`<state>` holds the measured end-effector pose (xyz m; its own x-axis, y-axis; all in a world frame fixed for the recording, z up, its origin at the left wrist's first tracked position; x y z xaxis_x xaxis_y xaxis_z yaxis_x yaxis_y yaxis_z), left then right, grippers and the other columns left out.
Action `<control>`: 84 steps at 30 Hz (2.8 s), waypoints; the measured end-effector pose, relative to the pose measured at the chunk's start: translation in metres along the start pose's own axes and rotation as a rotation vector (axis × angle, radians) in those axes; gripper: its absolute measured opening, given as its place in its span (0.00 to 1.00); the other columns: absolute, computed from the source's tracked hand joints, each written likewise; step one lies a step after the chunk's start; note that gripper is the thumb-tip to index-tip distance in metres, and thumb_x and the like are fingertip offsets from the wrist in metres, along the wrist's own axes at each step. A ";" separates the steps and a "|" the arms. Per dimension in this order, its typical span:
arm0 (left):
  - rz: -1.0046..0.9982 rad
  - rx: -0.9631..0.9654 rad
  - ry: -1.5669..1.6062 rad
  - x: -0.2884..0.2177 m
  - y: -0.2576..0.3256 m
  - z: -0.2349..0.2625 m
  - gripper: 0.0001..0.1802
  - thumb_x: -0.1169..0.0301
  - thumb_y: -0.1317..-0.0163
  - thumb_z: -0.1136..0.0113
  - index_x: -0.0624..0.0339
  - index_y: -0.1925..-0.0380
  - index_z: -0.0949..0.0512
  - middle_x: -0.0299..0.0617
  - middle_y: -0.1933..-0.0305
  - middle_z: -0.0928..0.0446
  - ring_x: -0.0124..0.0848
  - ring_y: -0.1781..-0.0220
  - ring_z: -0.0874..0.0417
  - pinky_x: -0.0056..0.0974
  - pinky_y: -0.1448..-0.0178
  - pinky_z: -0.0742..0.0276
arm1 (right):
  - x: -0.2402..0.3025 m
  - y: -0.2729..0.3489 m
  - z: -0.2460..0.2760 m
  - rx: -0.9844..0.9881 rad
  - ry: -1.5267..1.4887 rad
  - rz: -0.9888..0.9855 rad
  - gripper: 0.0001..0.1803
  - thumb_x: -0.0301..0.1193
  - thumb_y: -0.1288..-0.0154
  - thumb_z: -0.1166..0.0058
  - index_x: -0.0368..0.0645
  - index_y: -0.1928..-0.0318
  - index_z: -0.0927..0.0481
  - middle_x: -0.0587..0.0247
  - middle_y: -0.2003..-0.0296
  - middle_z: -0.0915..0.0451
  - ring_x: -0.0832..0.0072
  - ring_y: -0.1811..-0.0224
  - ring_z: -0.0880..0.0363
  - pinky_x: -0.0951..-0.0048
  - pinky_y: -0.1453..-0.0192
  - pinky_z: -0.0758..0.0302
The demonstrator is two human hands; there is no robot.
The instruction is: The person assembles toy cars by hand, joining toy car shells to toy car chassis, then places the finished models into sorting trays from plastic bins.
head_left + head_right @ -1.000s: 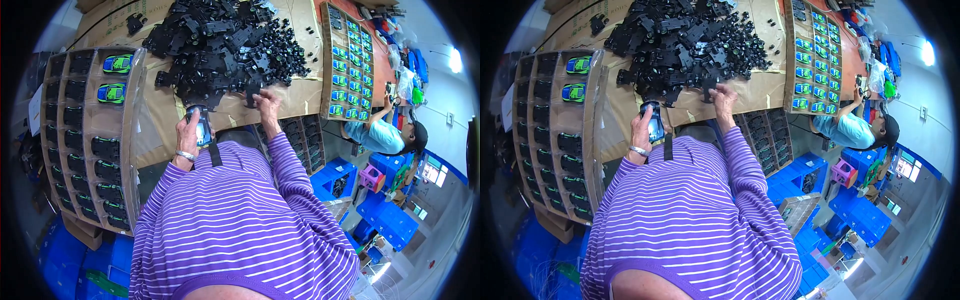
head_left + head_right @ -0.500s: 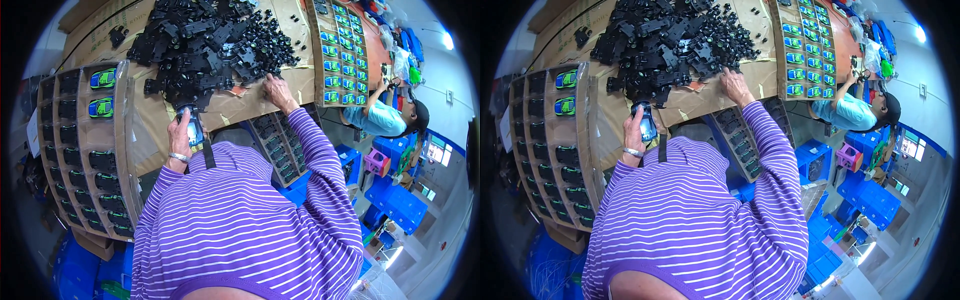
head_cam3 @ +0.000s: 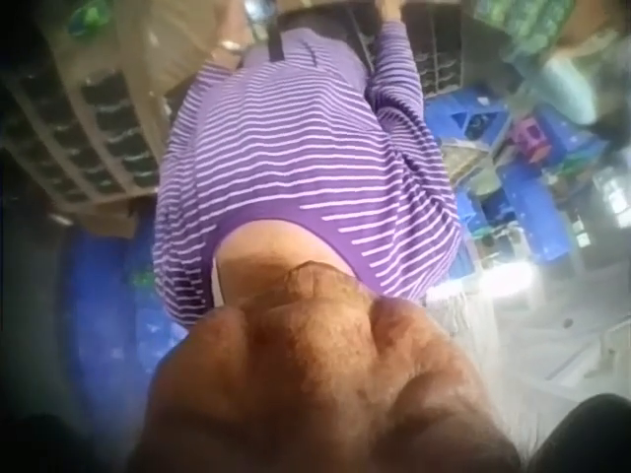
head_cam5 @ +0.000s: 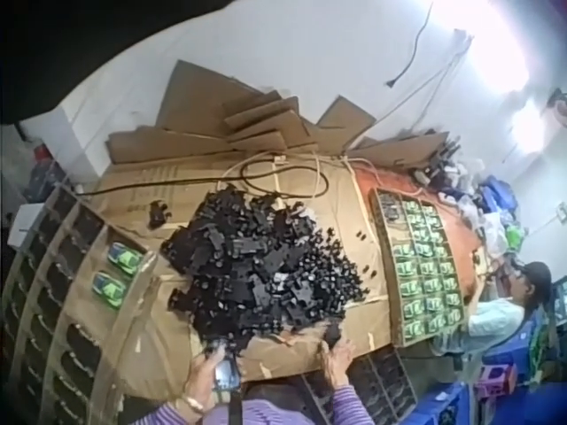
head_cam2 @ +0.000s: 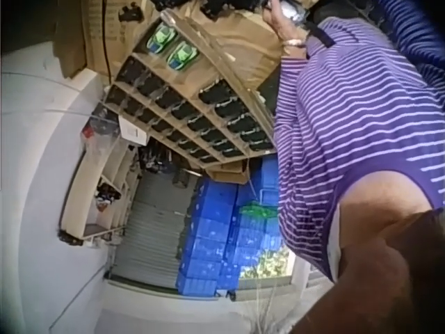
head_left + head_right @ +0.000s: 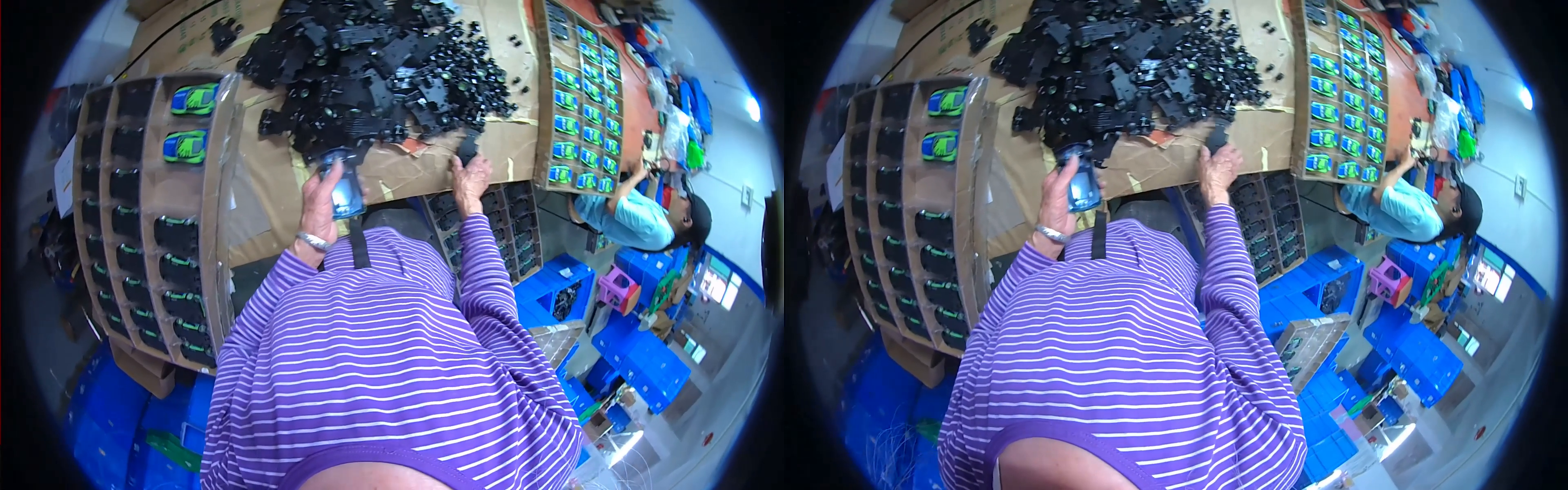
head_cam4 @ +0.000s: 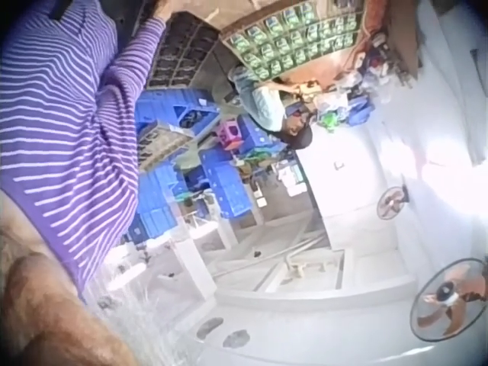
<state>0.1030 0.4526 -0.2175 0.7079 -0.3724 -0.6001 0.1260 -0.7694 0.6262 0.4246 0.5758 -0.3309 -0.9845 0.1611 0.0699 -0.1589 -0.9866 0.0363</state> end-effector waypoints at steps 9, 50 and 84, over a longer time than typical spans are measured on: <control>-0.033 0.169 0.226 -0.001 0.004 -0.010 0.24 0.57 0.25 0.49 0.65 0.41 0.28 0.49 0.48 0.19 0.37 0.47 0.16 0.42 0.42 0.18 | 0.179 0.108 0.206 0.110 -0.368 0.574 0.33 0.46 0.40 0.34 0.35 0.44 0.25 0.49 0.60 0.22 0.55 0.59 0.20 0.57 0.56 0.23; -0.139 0.333 -0.139 -0.024 0.031 -0.007 0.24 0.66 0.28 0.43 0.61 0.36 0.34 0.39 0.44 0.26 0.25 0.45 0.23 0.33 0.41 0.23 | 0.197 0.106 0.142 0.893 -1.270 0.134 0.12 0.35 0.33 0.37 0.37 0.59 0.16 0.75 0.72 0.23 0.88 0.73 0.30 0.81 0.69 0.35; -0.291 -0.934 -1.466 -0.236 0.068 0.196 0.26 0.65 0.49 0.25 0.73 0.57 0.24 0.60 0.68 0.17 0.50 0.64 0.12 0.47 0.64 0.18 | 0.236 0.101 0.120 0.776 -1.293 0.274 0.14 0.31 0.32 0.37 0.36 0.50 0.18 0.68 0.64 0.17 0.84 0.66 0.22 0.80 0.60 0.23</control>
<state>-0.1917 0.3859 -0.1312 -0.4923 -0.8104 -0.3177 0.8138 -0.5580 0.1621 0.1854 0.5175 -0.1912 -0.1742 0.2979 0.9386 0.4923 -0.7991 0.3451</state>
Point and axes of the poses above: each hand's wrist, its own y-axis away from the middle knuckle, its own z-axis out of the back of the hand, x = y × z, the point moved 5 cm from there along -y, towards the middle knuckle
